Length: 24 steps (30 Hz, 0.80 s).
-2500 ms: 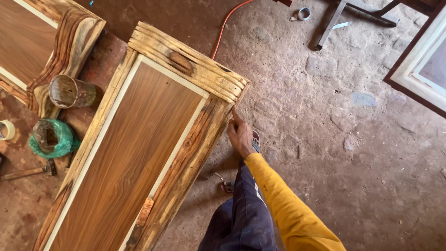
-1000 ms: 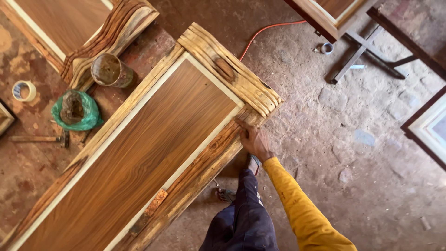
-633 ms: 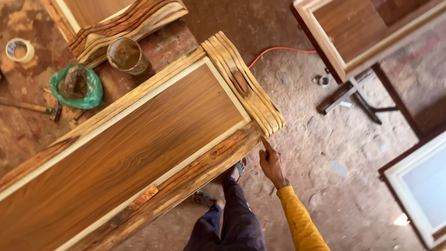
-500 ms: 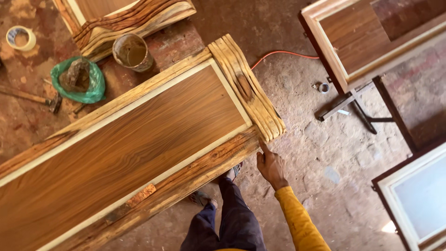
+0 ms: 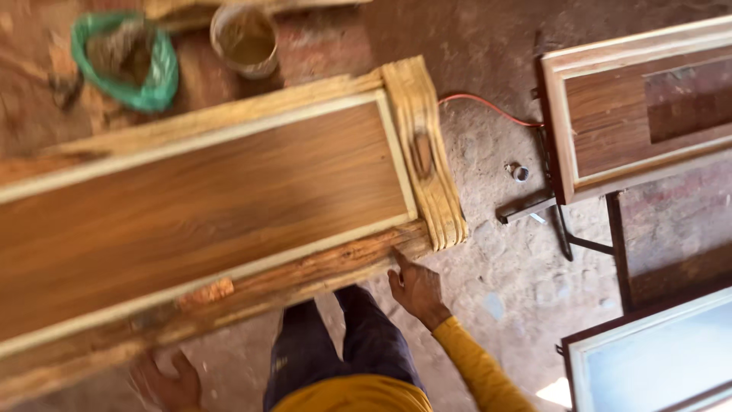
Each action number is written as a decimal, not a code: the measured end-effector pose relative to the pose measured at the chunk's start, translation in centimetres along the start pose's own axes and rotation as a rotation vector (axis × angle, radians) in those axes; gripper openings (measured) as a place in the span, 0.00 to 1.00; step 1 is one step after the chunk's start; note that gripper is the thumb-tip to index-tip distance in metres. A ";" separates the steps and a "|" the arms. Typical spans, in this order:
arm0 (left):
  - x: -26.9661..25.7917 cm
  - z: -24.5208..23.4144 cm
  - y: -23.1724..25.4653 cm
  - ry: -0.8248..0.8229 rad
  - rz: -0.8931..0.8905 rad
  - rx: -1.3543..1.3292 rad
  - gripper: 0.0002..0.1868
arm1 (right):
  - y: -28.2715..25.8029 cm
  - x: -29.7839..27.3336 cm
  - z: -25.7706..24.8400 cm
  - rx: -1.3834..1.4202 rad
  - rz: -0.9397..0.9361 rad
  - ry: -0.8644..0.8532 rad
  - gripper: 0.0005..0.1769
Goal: The person sands the edges and corners of a wooden door frame with a small sanding block. They move along the frame, smoothing the surface by hand.
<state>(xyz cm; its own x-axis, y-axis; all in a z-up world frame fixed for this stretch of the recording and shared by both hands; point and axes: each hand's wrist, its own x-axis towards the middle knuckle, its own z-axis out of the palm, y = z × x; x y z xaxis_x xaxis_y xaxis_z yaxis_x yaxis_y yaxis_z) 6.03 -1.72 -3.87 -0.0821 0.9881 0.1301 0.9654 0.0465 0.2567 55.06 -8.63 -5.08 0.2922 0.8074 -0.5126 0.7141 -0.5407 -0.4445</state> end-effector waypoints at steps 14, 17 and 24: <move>15.3 1.5 -1.5 -0.748 0.310 0.122 0.16 | -8.5 -2.5 -0.5 0.385 0.170 -0.109 0.27; 17.4 2.4 1.2 -0.894 0.232 0.036 0.16 | -8.3 -3.9 -0.1 0.416 0.199 -0.075 0.27; 11.9 9.9 18.8 -1.500 0.248 -0.871 0.09 | -7.8 -6.5 2.1 0.598 0.304 0.036 0.27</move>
